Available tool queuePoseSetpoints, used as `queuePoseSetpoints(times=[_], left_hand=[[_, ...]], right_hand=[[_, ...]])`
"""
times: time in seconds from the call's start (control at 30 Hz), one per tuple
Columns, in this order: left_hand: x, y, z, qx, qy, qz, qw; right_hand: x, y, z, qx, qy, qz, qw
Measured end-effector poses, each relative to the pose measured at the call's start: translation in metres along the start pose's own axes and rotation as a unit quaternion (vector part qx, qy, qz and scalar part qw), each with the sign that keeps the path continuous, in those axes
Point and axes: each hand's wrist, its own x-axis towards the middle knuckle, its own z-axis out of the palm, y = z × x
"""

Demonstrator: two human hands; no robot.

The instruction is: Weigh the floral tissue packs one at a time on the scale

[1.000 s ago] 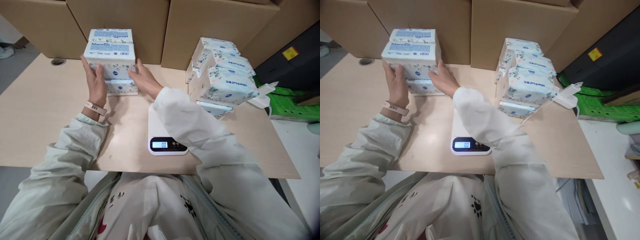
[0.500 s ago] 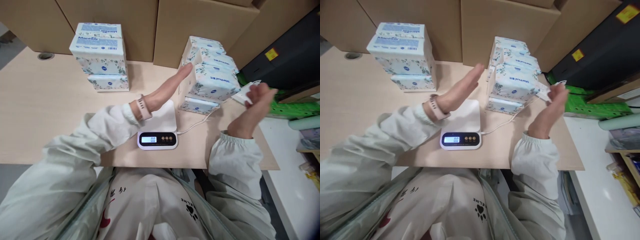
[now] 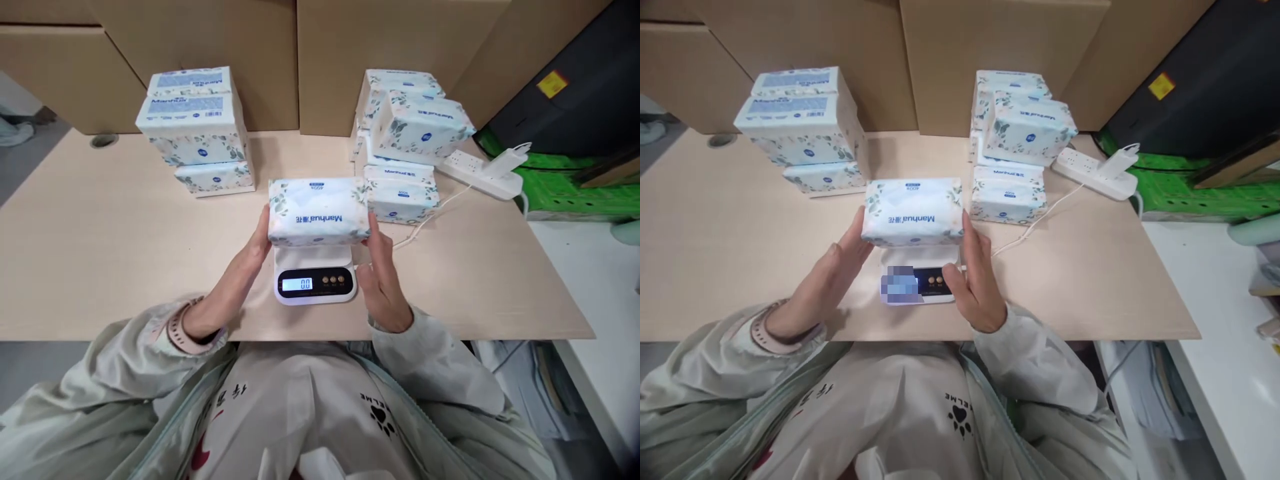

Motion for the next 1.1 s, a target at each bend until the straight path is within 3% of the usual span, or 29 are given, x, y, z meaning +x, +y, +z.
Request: queuePoseSetpoints(times=[0.07, 0.13, 0.23, 0.3, 0.37, 0.43, 0.63, 0.87, 1.1], left_hand=[[-0.010, -0.012, -0.002, -0.009, -0.044, -0.043, 0.998], [-0.010, -0.021, -0.003, -0.007, -0.030, -0.029, 0.999], [0.002, -0.032, -0.012, 0.021, 0.080, 0.057, 0.995], [0.010, -0.039, -0.020, 0.034, 0.172, 0.102, 0.979], [0.014, -0.046, -0.027, 0.024, 0.227, 0.105, 0.968], [0.014, -0.052, -0.030, 0.008, 0.244, 0.085, 0.966], [0.009, -0.055, -0.025, 0.010, 0.247, 0.041, 0.968], [0.016, -0.053, -0.025, -0.005, 0.268, 0.029, 0.963], [0.020, -0.065, -0.040, -0.021, 0.274, 0.018, 0.961]], right_hand=[[-0.003, 0.007, 0.010, 0.014, 0.002, 0.006, 1.000], [-0.005, 0.013, 0.014, 0.026, 0.032, 0.008, 0.999], [-0.003, 0.017, 0.010, 0.058, 0.150, 0.039, 0.986], [0.001, 0.017, 0.005, 0.080, 0.245, 0.081, 0.963], [0.005, 0.016, 0.001, 0.092, 0.313, 0.116, 0.938], [0.008, 0.014, -0.001, 0.094, 0.346, 0.132, 0.924], [0.011, 0.008, -0.003, 0.067, 0.364, 0.153, 0.916], [0.011, 0.016, -0.002, 0.087, 0.403, 0.093, 0.906], [0.013, 0.017, 0.001, 0.038, 0.405, 0.062, 0.911]])
